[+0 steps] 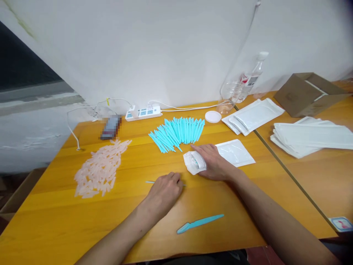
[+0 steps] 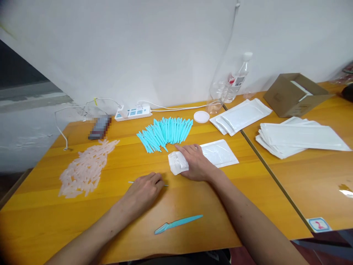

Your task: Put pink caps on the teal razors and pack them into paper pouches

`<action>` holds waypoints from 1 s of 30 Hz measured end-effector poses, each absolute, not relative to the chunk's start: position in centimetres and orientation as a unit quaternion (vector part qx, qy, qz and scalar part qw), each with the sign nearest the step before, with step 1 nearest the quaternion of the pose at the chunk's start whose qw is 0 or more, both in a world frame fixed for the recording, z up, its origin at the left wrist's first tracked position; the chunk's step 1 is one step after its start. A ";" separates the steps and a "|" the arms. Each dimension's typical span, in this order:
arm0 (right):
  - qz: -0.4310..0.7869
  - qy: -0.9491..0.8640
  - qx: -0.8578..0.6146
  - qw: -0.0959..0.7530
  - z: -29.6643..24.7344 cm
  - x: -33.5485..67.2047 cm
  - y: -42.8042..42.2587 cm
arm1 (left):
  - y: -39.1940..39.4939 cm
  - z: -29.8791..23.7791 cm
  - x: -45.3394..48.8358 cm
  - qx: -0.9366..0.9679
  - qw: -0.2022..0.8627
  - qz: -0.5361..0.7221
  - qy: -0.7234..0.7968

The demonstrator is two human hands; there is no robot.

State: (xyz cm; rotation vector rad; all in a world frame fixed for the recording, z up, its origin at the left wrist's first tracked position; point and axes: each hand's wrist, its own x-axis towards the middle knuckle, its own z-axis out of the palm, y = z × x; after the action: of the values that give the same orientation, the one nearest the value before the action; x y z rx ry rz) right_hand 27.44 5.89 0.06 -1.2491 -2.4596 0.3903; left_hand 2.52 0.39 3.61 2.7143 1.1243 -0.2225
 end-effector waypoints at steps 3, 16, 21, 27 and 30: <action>0.139 -0.866 -0.444 0.183 0.2 27.5 5.8 | 1.3 4.7 1.6 0.919 0.100 0.029 0.380; 0.208 -0.845 -0.415 0.265 1.0 26.5 5.4 | 2.5 5.0 5.0 0.491 0.274 0.628 0.538; 0.239 -0.812 -0.439 0.300 1.7 26.3 5.4 | 2.2 6.3 4.4 0.523 0.200 0.630 0.539; 0.248 -0.773 -0.430 0.394 5.1 25.2 5.7 | 1.7 6.4 6.2 0.745 0.168 0.468 0.445; 0.240 -0.715 -0.465 0.464 8.8 24.7 5.6 | 1.5 7.6 6.9 0.732 0.222 0.468 0.443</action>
State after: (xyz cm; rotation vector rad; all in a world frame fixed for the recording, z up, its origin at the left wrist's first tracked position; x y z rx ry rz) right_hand 24.75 5.59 8.78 -1.1416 -1.7584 0.5889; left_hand 6.89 1.49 7.58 2.0228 1.2247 1.2921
